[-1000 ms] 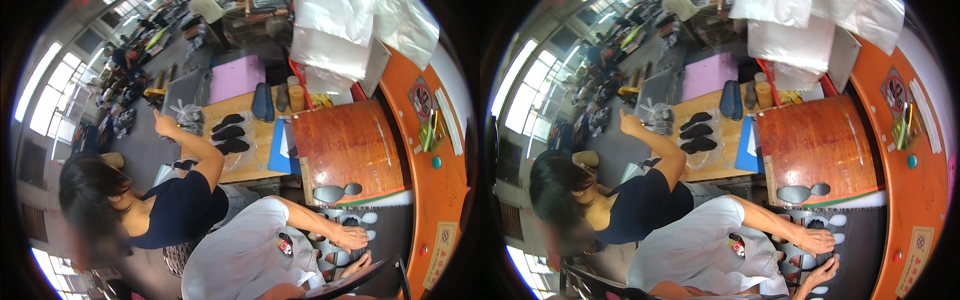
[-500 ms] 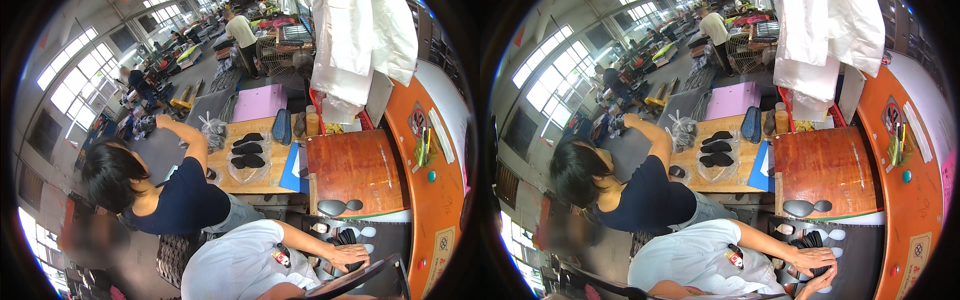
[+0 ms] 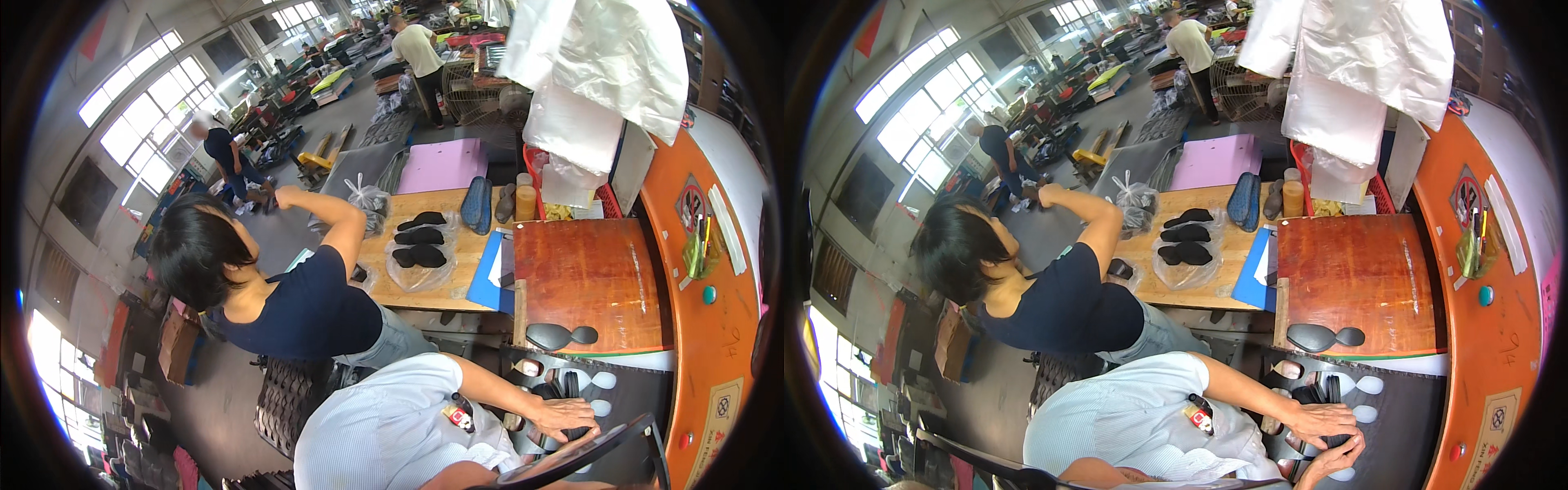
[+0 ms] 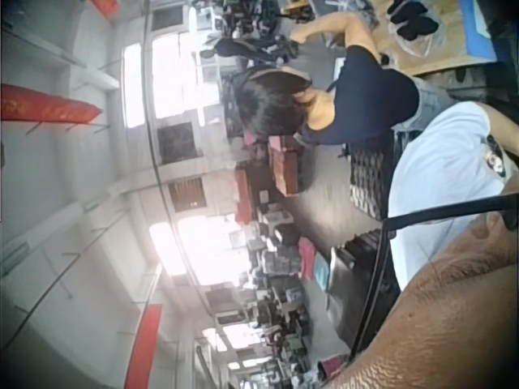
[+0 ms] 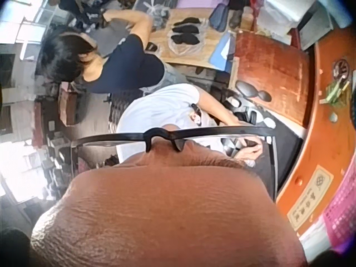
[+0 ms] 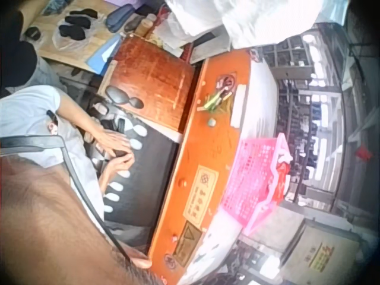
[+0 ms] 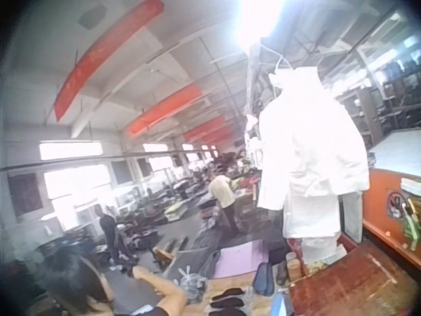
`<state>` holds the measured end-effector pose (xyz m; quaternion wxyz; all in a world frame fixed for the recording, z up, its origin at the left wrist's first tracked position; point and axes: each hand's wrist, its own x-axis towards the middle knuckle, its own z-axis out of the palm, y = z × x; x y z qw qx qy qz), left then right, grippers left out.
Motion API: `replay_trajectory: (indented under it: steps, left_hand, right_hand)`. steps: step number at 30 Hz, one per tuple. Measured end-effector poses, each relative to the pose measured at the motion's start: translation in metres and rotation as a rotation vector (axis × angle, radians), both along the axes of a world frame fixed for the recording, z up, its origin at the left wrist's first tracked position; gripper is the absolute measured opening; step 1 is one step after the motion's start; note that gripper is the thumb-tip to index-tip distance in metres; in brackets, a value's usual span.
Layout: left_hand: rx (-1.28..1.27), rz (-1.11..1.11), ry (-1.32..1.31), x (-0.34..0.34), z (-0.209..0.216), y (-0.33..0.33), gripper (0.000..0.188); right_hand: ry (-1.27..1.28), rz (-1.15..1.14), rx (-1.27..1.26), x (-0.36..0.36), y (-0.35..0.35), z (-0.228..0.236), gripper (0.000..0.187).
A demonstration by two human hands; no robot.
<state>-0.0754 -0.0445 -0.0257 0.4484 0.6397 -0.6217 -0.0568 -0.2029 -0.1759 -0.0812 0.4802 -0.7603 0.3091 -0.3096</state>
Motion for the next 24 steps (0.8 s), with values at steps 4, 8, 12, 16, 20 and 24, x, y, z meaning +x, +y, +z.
replay_trajectory:
  steps: [4, 8, 12, 16, 20, 24]
  left_hand:
    - [-0.014, 0.01, -0.033, 0.0, -0.003, -0.001, 0.079]
    - [0.008, 0.006, -0.041, 0.0, -0.005, -0.003, 0.078]
    - [0.012, 0.0, -0.054, 0.001, -0.005, -0.002, 0.077]
    - [0.017, 0.0, -0.039, 0.001, -0.005, -0.001, 0.078]
    - [0.043, 0.001, -0.042, 0.0, -0.008, -0.003, 0.078]
    - [0.068, -0.004, -0.03, 0.0, -0.012, -0.005, 0.076]
  right_hand:
    - [0.004, -0.002, -0.004, -0.001, -0.001, -0.004, 0.041]
    - [0.007, -0.018, -0.018, -0.002, -0.003, -0.009, 0.042]
    - [0.009, -0.022, -0.024, -0.002, -0.003, -0.013, 0.043]
    - [0.002, -0.029, -0.008, -0.002, -0.001, -0.007, 0.041]
    - [-0.027, 0.022, -0.123, -0.003, 0.003, 0.01, 0.035]
    - [0.011, -0.002, -0.182, -0.001, 0.006, 0.021, 0.038]
